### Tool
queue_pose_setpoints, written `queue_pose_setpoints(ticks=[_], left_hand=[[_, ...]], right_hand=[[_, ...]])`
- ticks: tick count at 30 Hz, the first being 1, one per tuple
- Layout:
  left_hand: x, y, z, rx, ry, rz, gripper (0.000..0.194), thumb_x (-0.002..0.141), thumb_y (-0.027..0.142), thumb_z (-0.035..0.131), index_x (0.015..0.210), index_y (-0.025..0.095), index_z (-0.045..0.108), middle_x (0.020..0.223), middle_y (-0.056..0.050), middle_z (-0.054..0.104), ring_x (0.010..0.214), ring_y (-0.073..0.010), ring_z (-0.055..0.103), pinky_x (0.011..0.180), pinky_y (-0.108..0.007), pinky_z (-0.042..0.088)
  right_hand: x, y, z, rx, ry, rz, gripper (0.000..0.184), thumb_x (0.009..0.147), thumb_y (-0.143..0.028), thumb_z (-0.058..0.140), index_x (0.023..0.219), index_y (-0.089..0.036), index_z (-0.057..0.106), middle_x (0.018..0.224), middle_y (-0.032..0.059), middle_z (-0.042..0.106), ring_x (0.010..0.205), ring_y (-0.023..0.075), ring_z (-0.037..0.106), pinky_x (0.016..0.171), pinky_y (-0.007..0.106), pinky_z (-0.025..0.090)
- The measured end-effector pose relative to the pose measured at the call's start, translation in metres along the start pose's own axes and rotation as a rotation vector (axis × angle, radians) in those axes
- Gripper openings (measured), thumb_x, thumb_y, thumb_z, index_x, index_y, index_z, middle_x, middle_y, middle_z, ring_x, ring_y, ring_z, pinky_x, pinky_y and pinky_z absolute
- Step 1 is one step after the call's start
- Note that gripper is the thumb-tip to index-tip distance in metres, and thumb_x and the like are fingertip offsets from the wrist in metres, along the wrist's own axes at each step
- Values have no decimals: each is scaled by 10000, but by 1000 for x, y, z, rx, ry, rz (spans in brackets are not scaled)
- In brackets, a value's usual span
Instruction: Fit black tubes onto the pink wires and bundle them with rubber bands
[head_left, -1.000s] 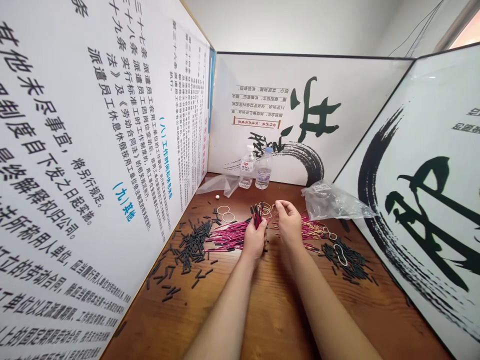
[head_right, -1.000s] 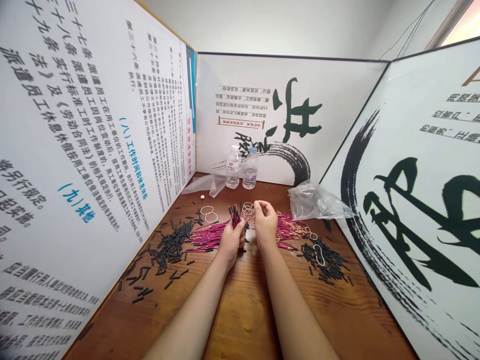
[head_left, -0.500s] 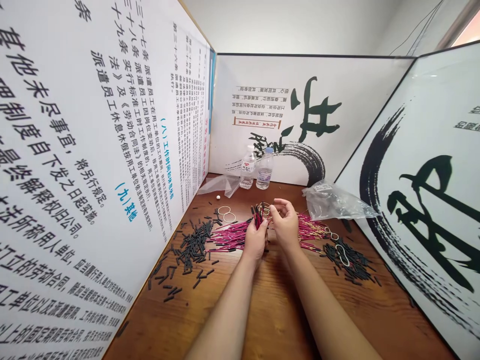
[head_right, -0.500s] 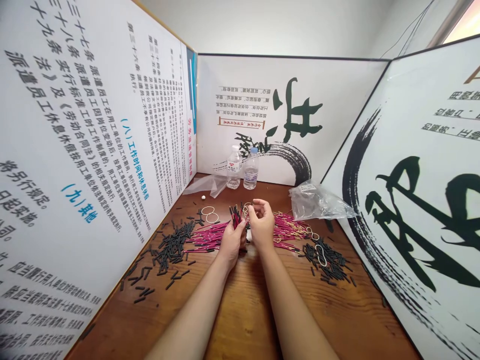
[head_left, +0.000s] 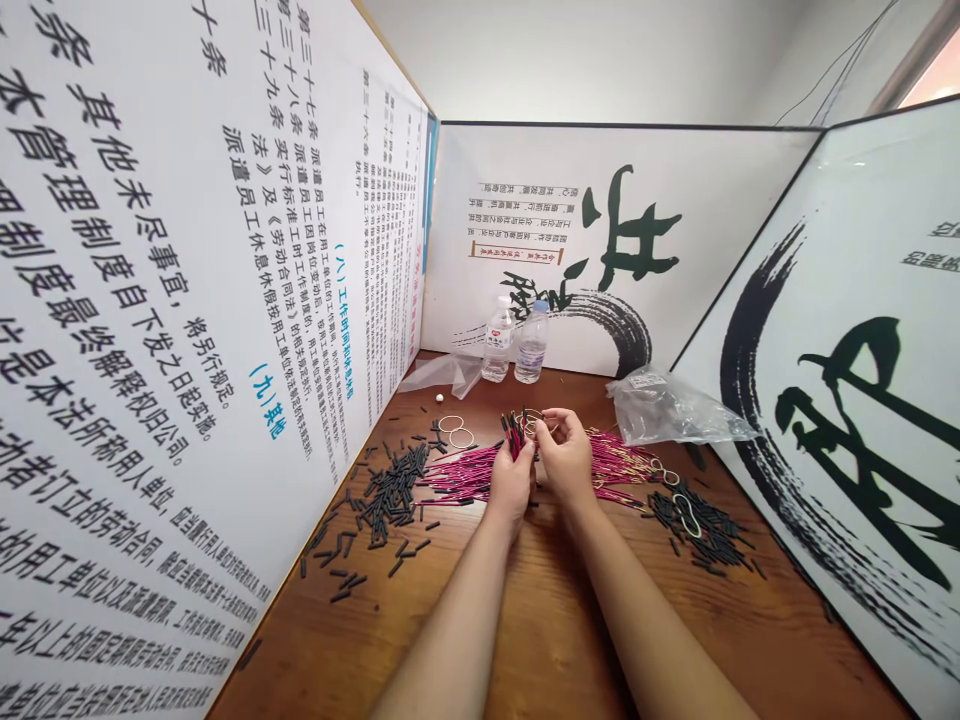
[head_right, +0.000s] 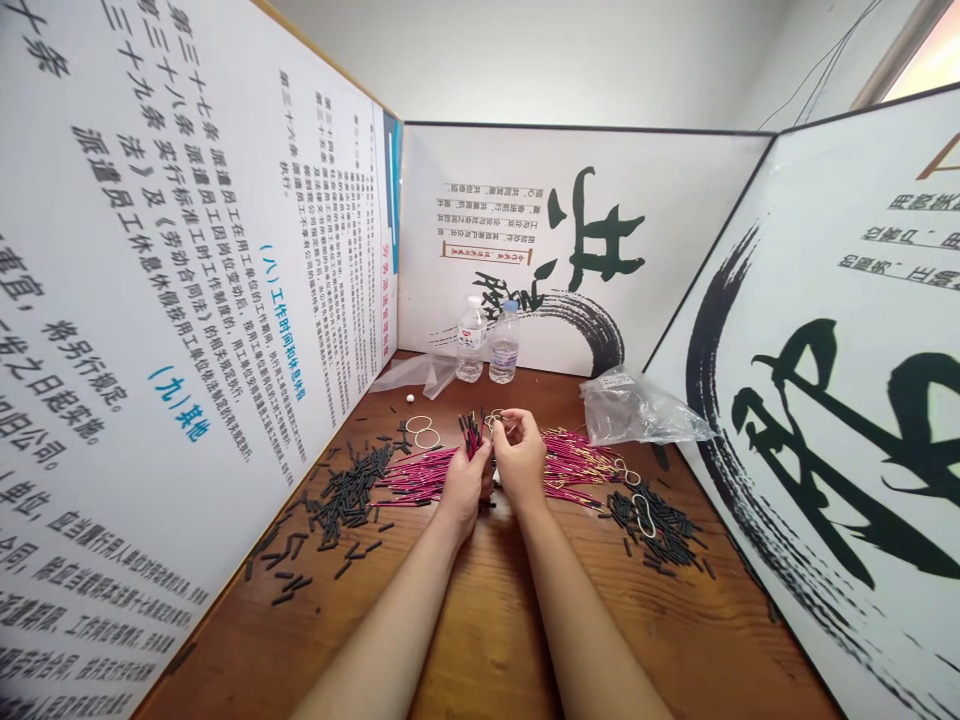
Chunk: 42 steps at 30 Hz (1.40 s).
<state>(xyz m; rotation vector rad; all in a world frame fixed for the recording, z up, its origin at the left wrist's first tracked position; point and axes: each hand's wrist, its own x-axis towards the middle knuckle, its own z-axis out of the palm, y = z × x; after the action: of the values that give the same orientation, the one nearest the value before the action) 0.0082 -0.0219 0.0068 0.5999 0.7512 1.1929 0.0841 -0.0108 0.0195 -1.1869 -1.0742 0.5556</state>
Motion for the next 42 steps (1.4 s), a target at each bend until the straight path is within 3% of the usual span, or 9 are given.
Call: queue_pose_setpoints(ticks=[6, 10, 13, 19, 22, 29, 42], left_hand=[[3, -3, -3, 38, -67, 36, 467, 665, 505, 706, 879, 203, 422, 466, 135, 276, 337, -15, 195, 364, -164, 114], [2, -3, -3, 20, -81, 31, 444, 670, 489, 699, 817, 210, 387, 480, 133, 266, 332, -10, 183, 356, -163, 98], [0, -1, -2, -9, -83, 10, 428, 662, 461, 702, 804, 206, 389, 501, 130, 254, 340, -4, 171, 360, -163, 89], [-3, 1, -1, -38, -89, -8, 366, 652, 382, 684, 829, 199, 422, 500, 130, 227, 347, -8, 154, 367, -166, 81], [-3, 1, -1, -30, -94, 11, 344, 660, 353, 671, 837, 198, 420, 497, 131, 234, 348, -9, 156, 368, -165, 82], [-3, 1, -2, -26, -85, -3, 373, 654, 379, 686, 840, 202, 414, 505, 128, 244, 351, -8, 160, 375, -163, 74], [-1, 0, -2, -30, -92, 2, 349, 661, 354, 672, 837, 203, 410, 503, 128, 247, 348, -10, 156, 365, -161, 67]], right_hand=[[-1, 0, -6, -12, 20, -4, 300, 781, -384, 594, 993, -185, 521, 807, 23, 599, 719, 162, 584, 696, 307, 481], [1, -4, -27, -112, 16, -19, 237, 790, -375, 563, 932, -186, 552, 776, 20, 596, 701, 162, 569, 671, 294, 468], [0, -10, -65, -297, -41, -54, 208, 797, -383, 531, 842, -187, 585, 750, 28, 620, 690, 169, 565, 656, 289, 450], [-19, -2, -175, -964, -94, 11, 237, 764, -392, 494, 808, -210, 638, 802, 58, 677, 782, 241, 583, 743, 360, 429], [-31, 11, -202, -1145, -136, 17, 250, 758, -382, 481, 799, -213, 661, 816, 68, 686, 825, 262, 574, 784, 381, 426], [-40, 25, -192, -1263, -172, -61, 238, 774, -366, 481, 806, -223, 668, 856, 61, 689, 827, 256, 568, 765, 376, 428], [-45, 16, -184, -1389, -104, -61, 194, 818, -344, 451, 748, -226, 589, 822, 59, 661, 816, 266, 562, 711, 372, 376]])
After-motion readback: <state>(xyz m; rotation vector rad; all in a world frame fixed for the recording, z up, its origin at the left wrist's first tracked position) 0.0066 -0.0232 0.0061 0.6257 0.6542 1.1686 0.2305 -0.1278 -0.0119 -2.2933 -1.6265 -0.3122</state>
